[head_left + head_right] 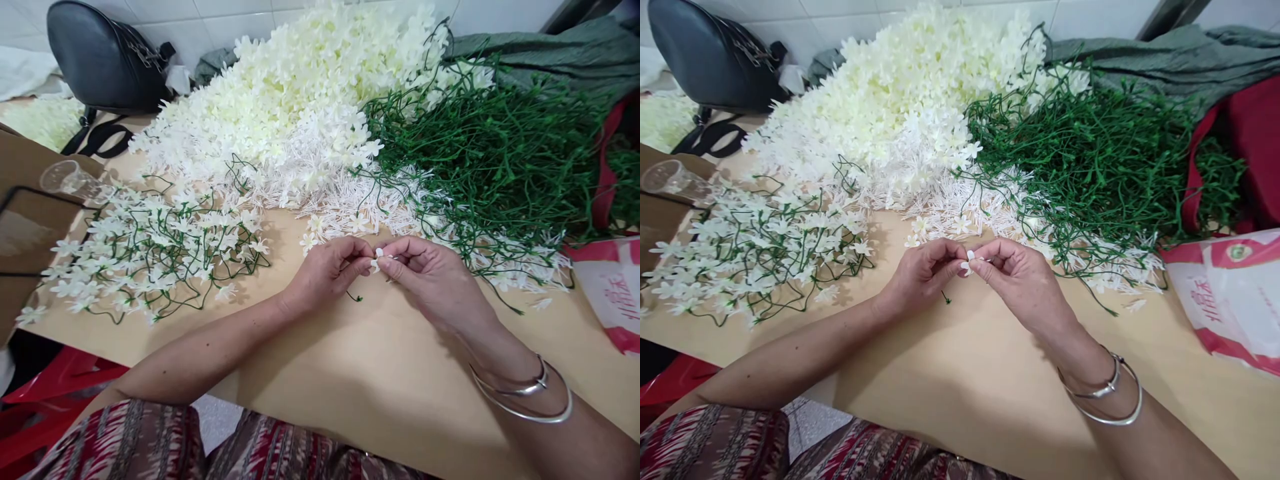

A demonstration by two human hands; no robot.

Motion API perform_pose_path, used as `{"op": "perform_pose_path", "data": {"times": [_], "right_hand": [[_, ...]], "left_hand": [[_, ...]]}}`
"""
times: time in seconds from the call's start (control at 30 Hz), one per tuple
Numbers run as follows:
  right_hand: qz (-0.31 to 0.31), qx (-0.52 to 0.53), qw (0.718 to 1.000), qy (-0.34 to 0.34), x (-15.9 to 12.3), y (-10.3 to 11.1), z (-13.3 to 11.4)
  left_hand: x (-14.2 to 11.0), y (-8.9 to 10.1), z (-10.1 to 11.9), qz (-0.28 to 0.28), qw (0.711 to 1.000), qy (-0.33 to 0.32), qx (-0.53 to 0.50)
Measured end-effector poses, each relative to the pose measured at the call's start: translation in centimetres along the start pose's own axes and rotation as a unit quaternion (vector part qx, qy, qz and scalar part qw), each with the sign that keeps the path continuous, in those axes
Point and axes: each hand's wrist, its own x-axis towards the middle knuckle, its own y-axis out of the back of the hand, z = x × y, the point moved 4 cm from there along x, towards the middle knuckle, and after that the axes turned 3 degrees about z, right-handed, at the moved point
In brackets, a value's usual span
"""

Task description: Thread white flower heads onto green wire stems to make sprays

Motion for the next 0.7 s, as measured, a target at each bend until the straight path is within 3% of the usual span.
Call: {"op": "perform_pose_path", "data": {"times": [0.23, 0.4, 0.7], "right_hand": [[0.014, 0.035, 0.999, -0.007, 0.4, -0.1, 0.1], [-0.02, 0.065, 0.997, -0.038, 0.8, 0.8, -0.2], [-0.004, 0.041, 0.999, -0.025, 0.7, 0.9, -0.4]], "left_hand": [[0.1, -0.3, -0.3, 0.005, 0.999, 0.02, -0.043], [0.1, -0.5, -0.1, 0.028, 0.995, -0.006, -0.1], [0.0, -0.2, -0.4, 0.022, 0.998, 0.005, -0.054]]}}
